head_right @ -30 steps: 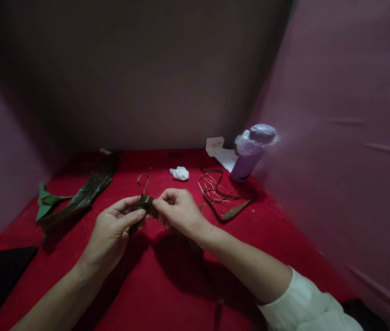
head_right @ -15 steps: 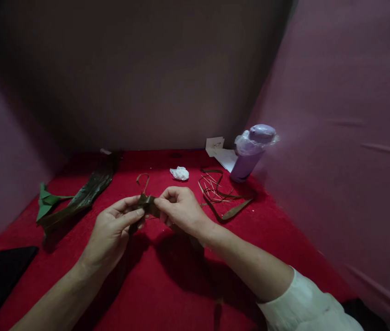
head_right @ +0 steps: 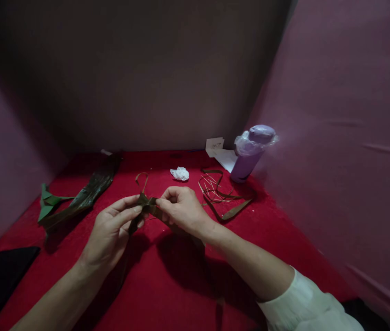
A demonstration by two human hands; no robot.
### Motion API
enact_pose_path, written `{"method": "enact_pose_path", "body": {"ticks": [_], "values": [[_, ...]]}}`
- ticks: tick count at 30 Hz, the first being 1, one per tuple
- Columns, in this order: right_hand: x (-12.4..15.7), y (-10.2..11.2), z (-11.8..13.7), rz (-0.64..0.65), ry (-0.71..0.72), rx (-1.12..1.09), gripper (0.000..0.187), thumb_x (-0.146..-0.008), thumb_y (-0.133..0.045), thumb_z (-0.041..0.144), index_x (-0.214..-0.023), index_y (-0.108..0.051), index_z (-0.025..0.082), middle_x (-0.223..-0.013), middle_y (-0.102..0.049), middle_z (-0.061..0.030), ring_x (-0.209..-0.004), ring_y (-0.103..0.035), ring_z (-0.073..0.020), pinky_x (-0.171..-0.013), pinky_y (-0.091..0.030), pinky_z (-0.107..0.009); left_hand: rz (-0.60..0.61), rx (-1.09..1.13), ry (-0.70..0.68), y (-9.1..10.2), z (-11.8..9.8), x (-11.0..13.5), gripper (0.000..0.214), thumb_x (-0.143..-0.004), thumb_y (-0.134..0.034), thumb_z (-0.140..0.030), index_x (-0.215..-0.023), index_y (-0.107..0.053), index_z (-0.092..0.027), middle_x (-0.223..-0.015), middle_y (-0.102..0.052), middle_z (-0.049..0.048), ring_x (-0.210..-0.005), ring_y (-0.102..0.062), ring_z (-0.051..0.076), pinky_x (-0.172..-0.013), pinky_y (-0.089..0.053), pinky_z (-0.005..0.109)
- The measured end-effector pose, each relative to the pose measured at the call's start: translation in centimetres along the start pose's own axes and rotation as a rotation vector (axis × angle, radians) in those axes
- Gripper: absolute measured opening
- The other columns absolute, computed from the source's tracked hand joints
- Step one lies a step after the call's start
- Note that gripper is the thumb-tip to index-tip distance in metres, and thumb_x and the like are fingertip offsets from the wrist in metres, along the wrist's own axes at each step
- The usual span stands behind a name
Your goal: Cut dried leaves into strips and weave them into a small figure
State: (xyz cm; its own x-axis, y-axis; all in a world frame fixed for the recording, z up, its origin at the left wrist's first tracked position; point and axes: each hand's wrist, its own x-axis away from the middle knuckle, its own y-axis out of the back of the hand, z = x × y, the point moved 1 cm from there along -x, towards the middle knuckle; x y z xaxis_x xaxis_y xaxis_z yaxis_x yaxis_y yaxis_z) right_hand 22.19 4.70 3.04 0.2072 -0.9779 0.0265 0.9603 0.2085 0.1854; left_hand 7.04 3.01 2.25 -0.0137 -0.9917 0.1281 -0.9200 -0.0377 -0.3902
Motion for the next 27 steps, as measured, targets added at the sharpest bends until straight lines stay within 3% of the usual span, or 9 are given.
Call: {"method": "enact_pose_path", "body": {"ticks": [11, 15, 27], "values": [[0.43, -0.03, 0.66, 0.046, 0.007, -0.012, 0.017, -0.080, -0.056, 0.034, -0.076, -0.054, 0.017, -0.048, -0.052, 0.0043, -0.037, -0.043, -0.0055, -0.035, -0.032, -0.016, 0.012, -0.036, -0.047, 0.44, 0.48, -0.28, 0.024, -0.065, -0.069, -0.015, -0.088, -0.065, -0.012, -0.071, -0.066, 0.0011, -0.055, -0.053, 0.008, -0.051, -0.040, 0.020], [0.69, -0.23, 0.74, 0.092, 0.024, -0.024, 0.023, -0.081, -0.055, 0.036, -0.071, -0.052, 0.016, -0.049, -0.052, 0.0036, -0.038, -0.044, -0.0061, -0.036, -0.034, -0.017, 0.022, -0.047, -0.055, 0.40, 0.61, -0.39, 0.025, -0.065, -0.069, -0.015, -0.090, -0.065, -0.012, -0.073, -0.066, 0.0017, -0.055, -0.052, 0.008, -0.051, -0.040, 0.020], [0.54, -0.75, 0.08, 0.026, 0.052, -0.005, 0.023, -0.083, -0.053, 0.035, -0.070, -0.050, 0.017, -0.051, -0.054, 0.0030, -0.039, -0.046, -0.0055, -0.037, -0.034, -0.016, 0.099, -0.056, -0.030, 0.16, 0.85, 0.11, 0.025, -0.068, -0.069, -0.016, -0.093, -0.066, -0.015, -0.082, -0.068, 0.0032, -0.070, -0.058, 0.011, -0.062, -0.044, 0.022]]}}
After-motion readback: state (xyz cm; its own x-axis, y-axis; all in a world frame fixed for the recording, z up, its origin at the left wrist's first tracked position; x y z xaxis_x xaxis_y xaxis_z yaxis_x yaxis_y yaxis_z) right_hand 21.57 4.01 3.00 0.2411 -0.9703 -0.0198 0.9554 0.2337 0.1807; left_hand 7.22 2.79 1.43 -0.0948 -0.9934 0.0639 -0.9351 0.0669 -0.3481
